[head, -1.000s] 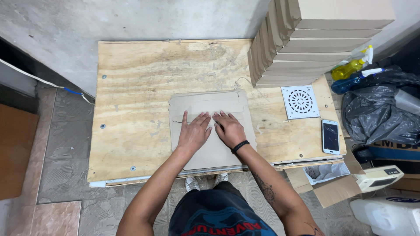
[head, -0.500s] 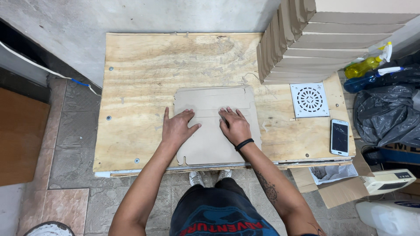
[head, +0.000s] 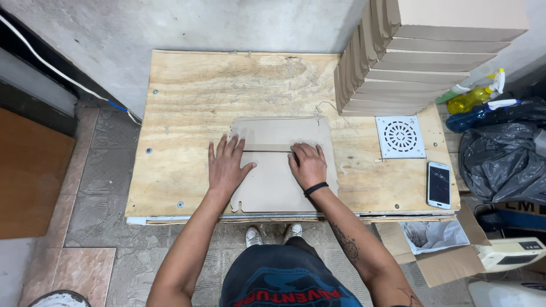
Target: The person assembles flat cardboard pieces into rectangular boxes by folding and interlocking the flaps. The person handles multiple units one at a time, folding the sides and securing the tabs to form the box shape.
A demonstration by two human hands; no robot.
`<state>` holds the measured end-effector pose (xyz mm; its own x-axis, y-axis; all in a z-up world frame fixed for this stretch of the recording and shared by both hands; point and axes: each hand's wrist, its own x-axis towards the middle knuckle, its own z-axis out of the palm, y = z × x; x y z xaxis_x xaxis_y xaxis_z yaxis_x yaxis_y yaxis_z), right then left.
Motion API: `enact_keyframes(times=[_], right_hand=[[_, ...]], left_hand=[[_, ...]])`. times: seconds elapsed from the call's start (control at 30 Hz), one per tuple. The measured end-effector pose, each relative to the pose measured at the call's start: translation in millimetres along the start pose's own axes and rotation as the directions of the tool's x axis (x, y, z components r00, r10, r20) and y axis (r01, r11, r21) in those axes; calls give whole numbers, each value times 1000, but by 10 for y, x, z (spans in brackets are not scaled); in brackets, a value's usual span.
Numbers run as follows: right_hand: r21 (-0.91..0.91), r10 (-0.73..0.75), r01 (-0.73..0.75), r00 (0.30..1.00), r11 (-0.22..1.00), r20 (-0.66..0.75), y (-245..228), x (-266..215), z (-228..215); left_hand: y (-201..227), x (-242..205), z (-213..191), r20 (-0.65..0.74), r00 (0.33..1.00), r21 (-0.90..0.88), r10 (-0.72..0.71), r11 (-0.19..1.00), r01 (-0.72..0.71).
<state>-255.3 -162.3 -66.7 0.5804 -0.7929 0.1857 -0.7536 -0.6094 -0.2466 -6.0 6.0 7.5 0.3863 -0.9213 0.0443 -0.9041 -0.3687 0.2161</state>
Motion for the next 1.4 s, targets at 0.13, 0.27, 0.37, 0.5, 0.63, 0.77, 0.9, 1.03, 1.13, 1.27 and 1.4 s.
enact_keyframes(times=[0.13, 0.27, 0.37, 0.5, 0.63, 0.77, 0.9, 1.03, 1.13, 1.27, 1.4], right_hand=[[-61, -20, 25, 997, 998, 81, -45, 172, -32], [-72, -16, 24, 994, 997, 108, -41, 404, -137], [-64, -10, 17, 994, 998, 108, 57, 521, -186], [46, 105, -112, 985, 993, 141, 314, 551, -253], [159, 189, -218, 965, 963, 182, 380, 390, -565], [253, 221, -277, 948, 927, 229, 563, 170, -594], [309, 208, -308, 926, 900, 316, 555, -132, -750], [238, 196, -297, 908, 925, 371, 716, -191, -649], [239, 203, -293, 918, 926, 342, 630, -139, -846], [133, 76, -98, 985, 986, 155, 574, 245, -811], [2, -94, 98, 958, 995, 270, 519, 739, -628]], left_hand=[[118, -164, 15, -130, 991, 4, -29, 1000, 30], [129, -269, 12, -77, 951, -243, -299, 931, 273], [23, -333, -71, 53, 909, -322, -413, 855, 407], [-148, -221, -161, 134, 898, -310, -418, 843, 439], [-132, 62, -330, 157, 936, -257, -316, 902, 348], [-306, 659, 72, 161, 963, -186, -215, 952, 244], [-260, 1100, 161, 260, 960, -193, -102, 969, 155], [15, 1256, -74, 364, 931, -287, -18, 949, 130], [198, 1277, -116, 390, 921, -271, 3, 956, 112], [347, 1286, -47, 396, 916, -292, 57, 954, 67], [413, 1277, -9, 409, 908, -300, 88, 953, 42]])
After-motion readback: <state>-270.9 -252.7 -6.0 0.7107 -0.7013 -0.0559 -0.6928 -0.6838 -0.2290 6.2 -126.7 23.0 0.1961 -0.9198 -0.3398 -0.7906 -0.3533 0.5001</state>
